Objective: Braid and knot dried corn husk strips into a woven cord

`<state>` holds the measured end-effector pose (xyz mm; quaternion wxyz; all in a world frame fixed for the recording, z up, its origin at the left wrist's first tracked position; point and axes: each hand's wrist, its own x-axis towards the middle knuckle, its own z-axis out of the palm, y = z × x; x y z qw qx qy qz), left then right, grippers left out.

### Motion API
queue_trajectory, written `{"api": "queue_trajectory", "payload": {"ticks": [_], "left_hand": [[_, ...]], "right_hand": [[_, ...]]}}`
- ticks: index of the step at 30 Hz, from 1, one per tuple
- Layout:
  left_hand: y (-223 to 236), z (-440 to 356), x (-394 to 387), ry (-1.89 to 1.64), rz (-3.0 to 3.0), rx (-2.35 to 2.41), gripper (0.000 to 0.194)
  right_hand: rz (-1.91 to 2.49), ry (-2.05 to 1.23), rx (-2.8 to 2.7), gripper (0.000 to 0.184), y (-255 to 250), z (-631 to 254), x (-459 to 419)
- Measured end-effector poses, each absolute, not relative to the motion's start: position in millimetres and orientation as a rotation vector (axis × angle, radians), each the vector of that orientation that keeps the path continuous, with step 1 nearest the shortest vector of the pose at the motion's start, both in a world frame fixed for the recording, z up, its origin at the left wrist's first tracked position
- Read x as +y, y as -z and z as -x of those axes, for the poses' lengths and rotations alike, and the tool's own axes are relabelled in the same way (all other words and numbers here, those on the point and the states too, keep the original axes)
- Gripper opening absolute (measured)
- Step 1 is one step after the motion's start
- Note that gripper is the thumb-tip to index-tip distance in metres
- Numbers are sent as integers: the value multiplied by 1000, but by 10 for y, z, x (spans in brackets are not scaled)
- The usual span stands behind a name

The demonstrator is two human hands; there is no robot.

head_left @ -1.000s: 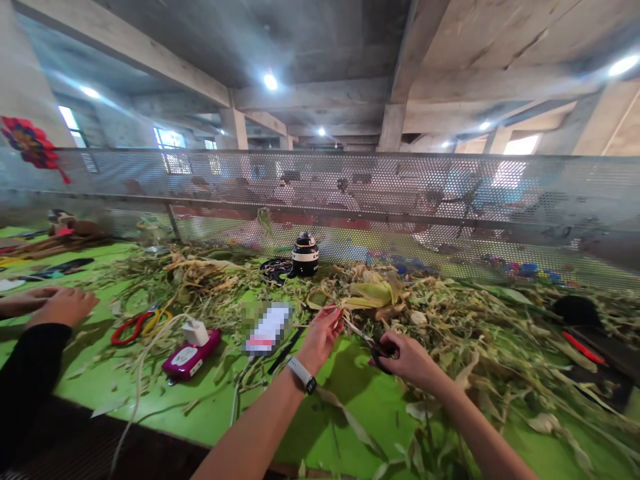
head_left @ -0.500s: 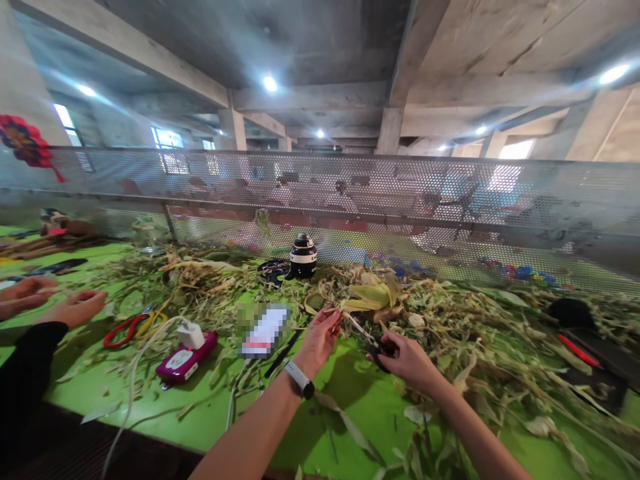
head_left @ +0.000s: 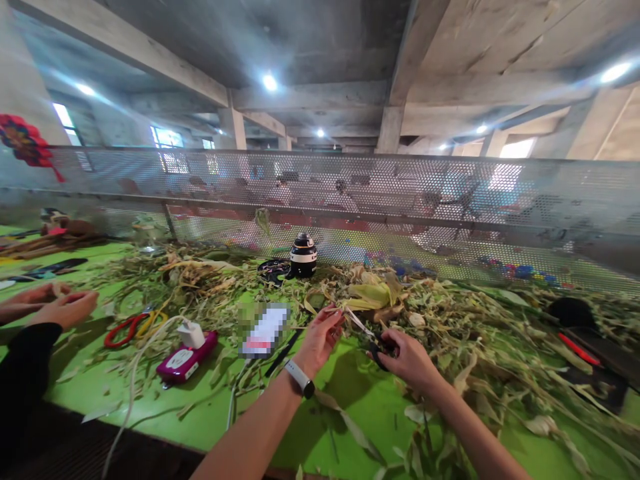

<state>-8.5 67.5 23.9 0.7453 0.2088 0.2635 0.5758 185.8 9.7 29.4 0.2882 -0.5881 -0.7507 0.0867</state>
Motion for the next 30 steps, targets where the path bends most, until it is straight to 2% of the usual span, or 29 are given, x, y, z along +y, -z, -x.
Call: {"api": "queue_trajectory", "payload": {"ticks": [10,22,26,30], "left_hand": [[-257,94,636,-1181,-406,535,15],[-202,80,640,-1145,-404,507,21],[-232,66,618,-1142,-387,498,24],[-243,54,605,-1156,-357,492,17]], "right_hand": [[1494,-196,-2028,27,-245,-1859,124],[1462,-194,-2012,25,-255,-1824,114],[1476,-261,-2009,17,-252,-1828,125],[1494,-283,-1984,10,-263,-1836,131]]}}
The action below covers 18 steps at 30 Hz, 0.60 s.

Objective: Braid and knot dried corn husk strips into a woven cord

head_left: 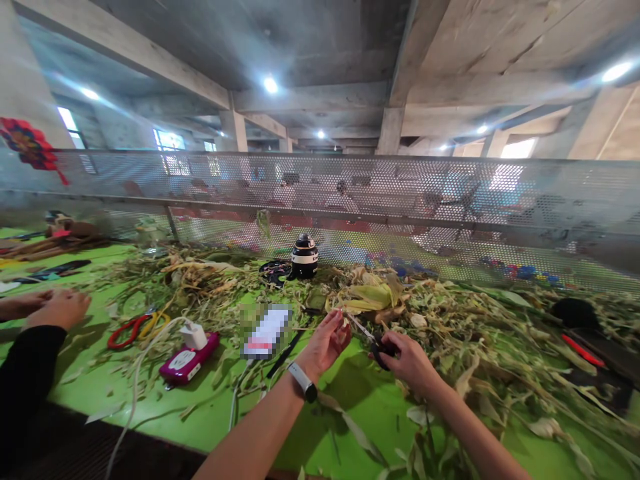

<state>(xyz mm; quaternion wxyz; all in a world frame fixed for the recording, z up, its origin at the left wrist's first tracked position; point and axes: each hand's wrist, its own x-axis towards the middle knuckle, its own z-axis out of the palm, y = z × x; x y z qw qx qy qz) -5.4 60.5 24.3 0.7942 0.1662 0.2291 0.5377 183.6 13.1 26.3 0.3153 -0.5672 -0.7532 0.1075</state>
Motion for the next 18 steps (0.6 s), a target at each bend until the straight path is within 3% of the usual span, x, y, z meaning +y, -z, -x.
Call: {"api": "queue_trajectory", "payload": {"ticks": [5,14,18], "left_hand": [[-247,65,603,-1127,-392,514,13],[-213,110,731,-1297,-418,528,19],[-213,124,741,-1305,-462,514,22]], "right_hand": [[1482,-432,-1894,12,-263,-1835,131],[1192,-1270,-1789,41,-476,-1889,41],[1175,-1385,-1748,45,-492,-1861,24]]}}
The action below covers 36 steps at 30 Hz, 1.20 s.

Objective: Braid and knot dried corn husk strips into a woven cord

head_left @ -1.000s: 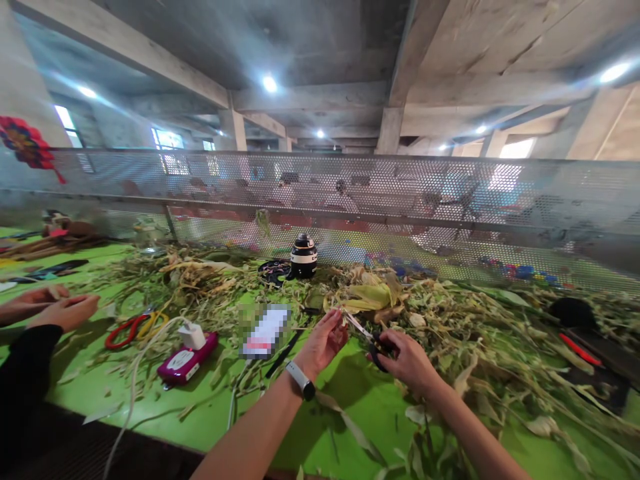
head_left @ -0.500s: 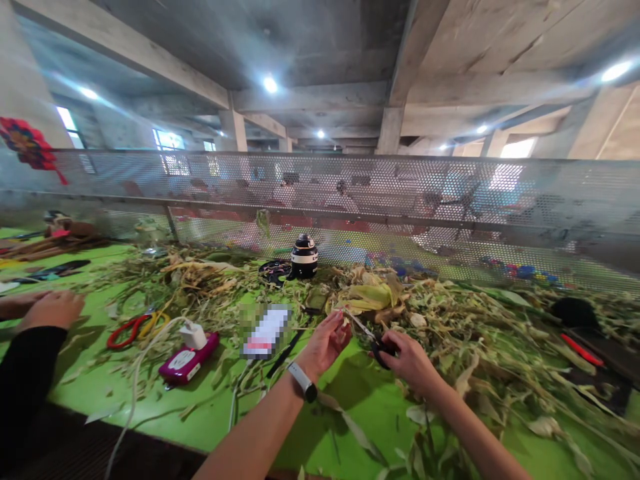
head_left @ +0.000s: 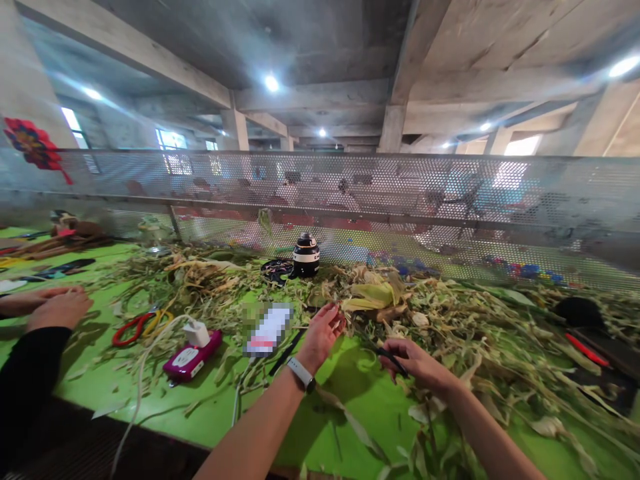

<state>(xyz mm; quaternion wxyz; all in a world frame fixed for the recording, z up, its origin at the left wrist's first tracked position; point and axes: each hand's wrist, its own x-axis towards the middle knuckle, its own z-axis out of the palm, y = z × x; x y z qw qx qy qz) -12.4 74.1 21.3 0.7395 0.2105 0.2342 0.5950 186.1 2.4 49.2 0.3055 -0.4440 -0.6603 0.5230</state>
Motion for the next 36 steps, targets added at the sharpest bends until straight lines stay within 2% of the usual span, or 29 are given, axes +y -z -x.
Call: {"api": "queue_trajectory", "payload": {"ticks": [18,36], "left_hand": [[-235,106,713,-1355,-555,583,26],[-231,82,702,-1322,-477,562,21]], "right_hand": [[1290,-1335,-1752,51,-362,-1851,103],[1205,-1354,-1710,50,-306,-1881,138]]}}
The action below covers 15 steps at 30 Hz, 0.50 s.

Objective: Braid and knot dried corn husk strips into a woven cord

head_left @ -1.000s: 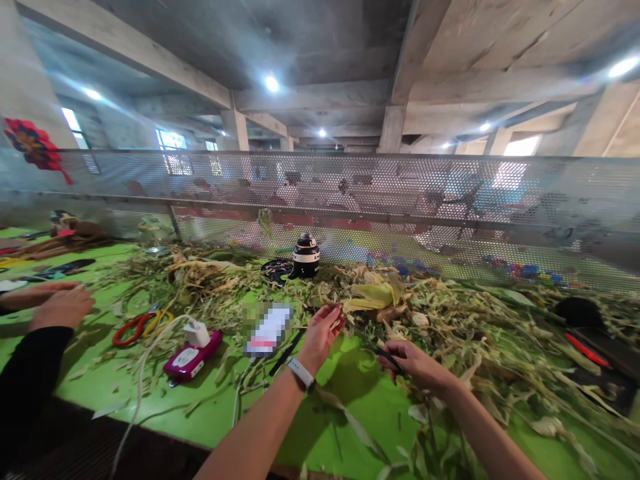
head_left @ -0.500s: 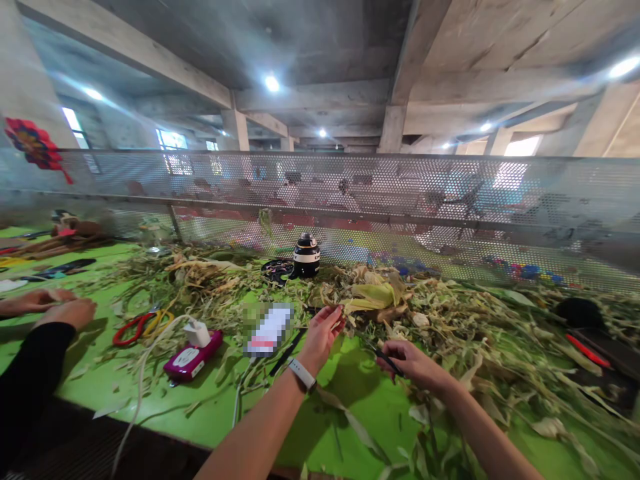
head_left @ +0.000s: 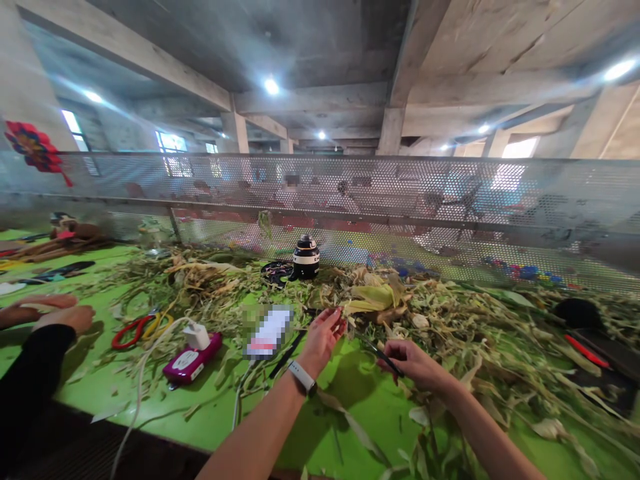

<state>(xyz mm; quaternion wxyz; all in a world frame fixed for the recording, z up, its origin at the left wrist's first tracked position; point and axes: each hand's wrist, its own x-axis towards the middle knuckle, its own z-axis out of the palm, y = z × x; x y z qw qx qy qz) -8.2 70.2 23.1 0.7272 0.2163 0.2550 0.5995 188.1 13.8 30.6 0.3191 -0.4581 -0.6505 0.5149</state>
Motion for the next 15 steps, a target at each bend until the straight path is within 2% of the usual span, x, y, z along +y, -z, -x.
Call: {"api": "queue_trajectory", "payload": {"ticks": [15], "left_hand": [[-242,62,648,-1300,-449,542,15]], "right_hand": [[1151,-1364,-1781,47,-391,-1920,91]]}}
